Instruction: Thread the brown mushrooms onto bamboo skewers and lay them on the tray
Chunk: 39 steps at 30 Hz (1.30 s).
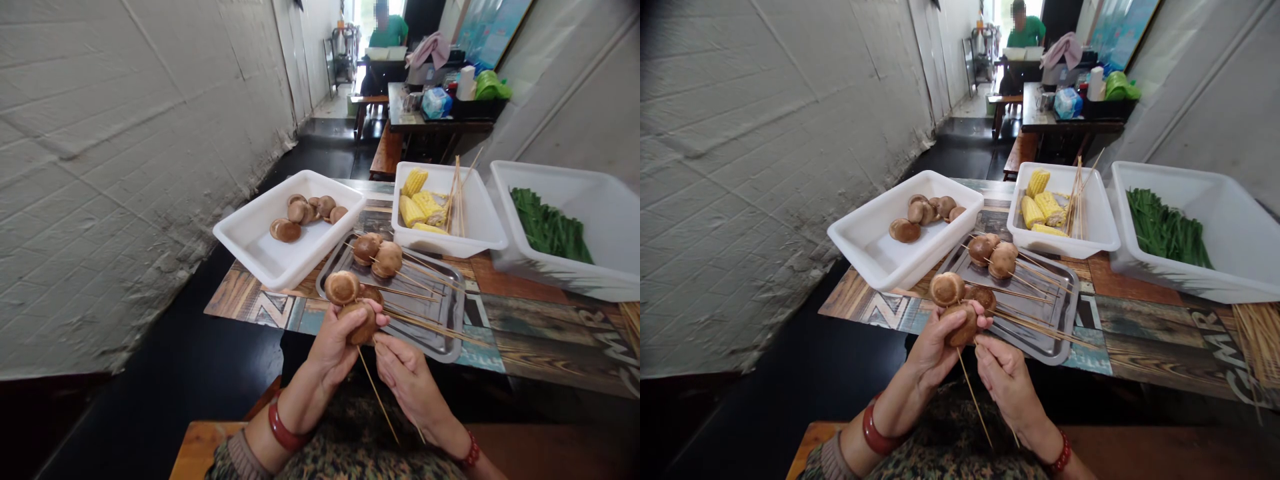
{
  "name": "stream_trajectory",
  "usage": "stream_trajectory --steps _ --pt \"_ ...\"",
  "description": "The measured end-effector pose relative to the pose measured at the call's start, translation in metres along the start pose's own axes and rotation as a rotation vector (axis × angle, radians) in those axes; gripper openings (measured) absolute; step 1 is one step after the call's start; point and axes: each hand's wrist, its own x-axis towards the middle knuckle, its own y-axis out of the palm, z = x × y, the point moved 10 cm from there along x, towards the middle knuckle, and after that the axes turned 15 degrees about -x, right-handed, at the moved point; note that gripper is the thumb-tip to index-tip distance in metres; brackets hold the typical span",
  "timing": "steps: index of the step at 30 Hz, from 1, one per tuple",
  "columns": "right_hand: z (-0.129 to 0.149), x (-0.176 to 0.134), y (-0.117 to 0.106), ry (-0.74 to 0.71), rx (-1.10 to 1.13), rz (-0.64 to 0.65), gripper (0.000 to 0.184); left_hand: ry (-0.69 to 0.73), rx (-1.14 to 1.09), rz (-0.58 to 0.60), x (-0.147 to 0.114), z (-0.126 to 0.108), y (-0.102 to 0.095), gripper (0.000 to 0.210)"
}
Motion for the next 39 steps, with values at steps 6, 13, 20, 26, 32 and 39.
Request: stream_trajectory --steps 6,13,20,26,32,39 --pt "0.011 0.008 0.004 -0.063 -0.221 0.085 0.044 0.088 0.005 -0.059 0.009 -0.024 -0.006 0.038" --pt "0.003 -0.006 0.033 0.128 -0.046 0.336 0.042 0.147 -0.147 -0.036 0.028 -0.050 -0.005 0.052" --pt "0.008 -0.007 0.025 0.002 -0.264 0.144 0.039 0.181 -0.182 -0.099 0.031 -0.038 -0.007 0.048" --pt "0.009 -0.006 0.014 -0.048 -0.352 0.116 0.043 0.121 -0.185 -0.060 0.028 -0.033 -0.010 0.048" --pt "0.006 -0.006 -0.023 0.040 -0.147 0.106 0.040 0.134 -0.127 -0.067 0.011 -0.051 -0.031 0.046" --pt "0.007 -0.010 -0.070 0.057 -0.026 -0.010 0.033 0.181 -0.047 -0.144 -0.007 -0.067 -0.067 0.039"
